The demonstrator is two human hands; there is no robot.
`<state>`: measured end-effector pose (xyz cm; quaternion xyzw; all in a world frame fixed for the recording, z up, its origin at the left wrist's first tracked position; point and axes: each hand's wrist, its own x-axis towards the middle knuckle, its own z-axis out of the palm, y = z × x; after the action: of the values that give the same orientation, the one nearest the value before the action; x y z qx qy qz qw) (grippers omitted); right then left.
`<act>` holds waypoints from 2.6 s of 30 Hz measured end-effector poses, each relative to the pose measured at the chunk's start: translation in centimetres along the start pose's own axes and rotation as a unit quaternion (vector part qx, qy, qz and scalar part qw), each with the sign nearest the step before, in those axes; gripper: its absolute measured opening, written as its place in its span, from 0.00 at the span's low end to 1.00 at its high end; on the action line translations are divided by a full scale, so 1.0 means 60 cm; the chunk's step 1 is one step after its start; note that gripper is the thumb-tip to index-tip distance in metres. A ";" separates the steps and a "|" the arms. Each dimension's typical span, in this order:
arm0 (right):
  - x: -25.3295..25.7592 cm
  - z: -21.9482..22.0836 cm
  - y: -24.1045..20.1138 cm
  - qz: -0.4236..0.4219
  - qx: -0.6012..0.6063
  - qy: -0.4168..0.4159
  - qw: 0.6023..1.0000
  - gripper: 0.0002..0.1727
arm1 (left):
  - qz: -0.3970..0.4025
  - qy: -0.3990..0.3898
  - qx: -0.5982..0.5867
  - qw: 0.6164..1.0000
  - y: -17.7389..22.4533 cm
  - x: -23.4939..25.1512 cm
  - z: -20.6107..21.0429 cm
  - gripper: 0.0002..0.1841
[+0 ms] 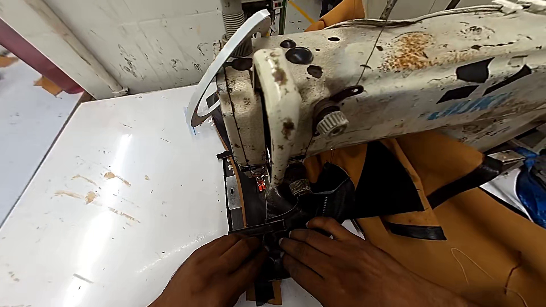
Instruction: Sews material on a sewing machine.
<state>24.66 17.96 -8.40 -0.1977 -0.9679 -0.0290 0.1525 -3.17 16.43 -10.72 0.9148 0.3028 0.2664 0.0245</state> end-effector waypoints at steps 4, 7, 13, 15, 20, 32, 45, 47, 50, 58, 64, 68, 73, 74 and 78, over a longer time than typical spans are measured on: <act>0.003 -0.003 -0.002 -0.011 -0.017 0.016 1.000 0.15 | -0.003 0.024 -0.006 1.000 -0.002 -0.002 0.002 0.12; 0.003 -0.007 -0.001 -0.020 -0.036 0.028 0.999 0.14 | -0.003 0.033 -0.012 0.999 -0.002 -0.003 0.000 0.11; 0.004 0.002 0.002 -0.056 -0.083 0.007 0.995 0.16 | 0.004 0.025 -0.017 1.000 -0.005 -0.007 -0.002 0.10; 0.003 0.011 0.005 -0.052 -0.091 0.007 0.994 0.17 | 0.020 0.026 -0.016 0.999 -0.003 -0.006 -0.001 0.11; 0.001 0.012 -0.001 -0.023 -0.097 0.007 0.995 0.16 | 0.041 0.015 0.001 0.999 0.003 0.006 -0.001 0.14; 0.033 -0.022 0.050 0.091 0.008 0.095 0.991 0.13 | -0.064 -0.084 -0.160 0.981 -0.006 0.030 -0.017 0.35; 0.002 -0.012 0.022 0.137 -0.093 0.275 0.947 0.14 | -0.338 0.112 -0.291 0.888 -0.018 0.092 -0.021 0.11; -0.010 -0.012 0.002 0.136 -0.074 0.267 0.951 0.11 | -0.344 0.128 -0.302 0.880 -0.018 0.095 -0.022 0.11; 0.014 0.007 -0.002 0.176 -0.052 0.218 0.959 0.11 | -0.338 0.142 -0.299 0.881 -0.021 0.094 -0.019 0.11; 0.061 0.018 0.019 0.297 -0.019 0.135 0.945 0.18 | -0.329 0.143 -0.304 0.883 -0.029 0.084 -0.014 0.14; 0.056 0.021 0.009 0.267 -0.007 0.167 0.949 0.13 | -0.290 0.140 -0.331 0.887 -0.025 0.083 -0.024 0.17; 0.053 0.029 0.011 0.236 -0.024 0.193 0.952 0.11 | -0.370 0.180 -0.275 0.869 0.008 0.097 -0.017 0.22; 0.051 0.036 0.014 0.234 -0.042 0.226 0.945 0.11 | -0.442 0.151 -0.219 0.857 0.032 0.111 -0.009 0.17; 0.050 0.036 0.014 0.233 -0.041 0.233 0.943 0.10 | -0.439 0.141 -0.226 0.858 0.032 0.111 -0.013 0.18; 0.044 0.032 0.016 0.238 -0.031 0.254 0.937 0.09 | -0.431 0.104 -0.286 0.849 0.019 0.101 -0.027 0.19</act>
<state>22.20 20.04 -9.46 -0.4133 -0.8199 -0.0709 0.3897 0.72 18.75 -6.25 0.6118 0.5776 0.3976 0.3660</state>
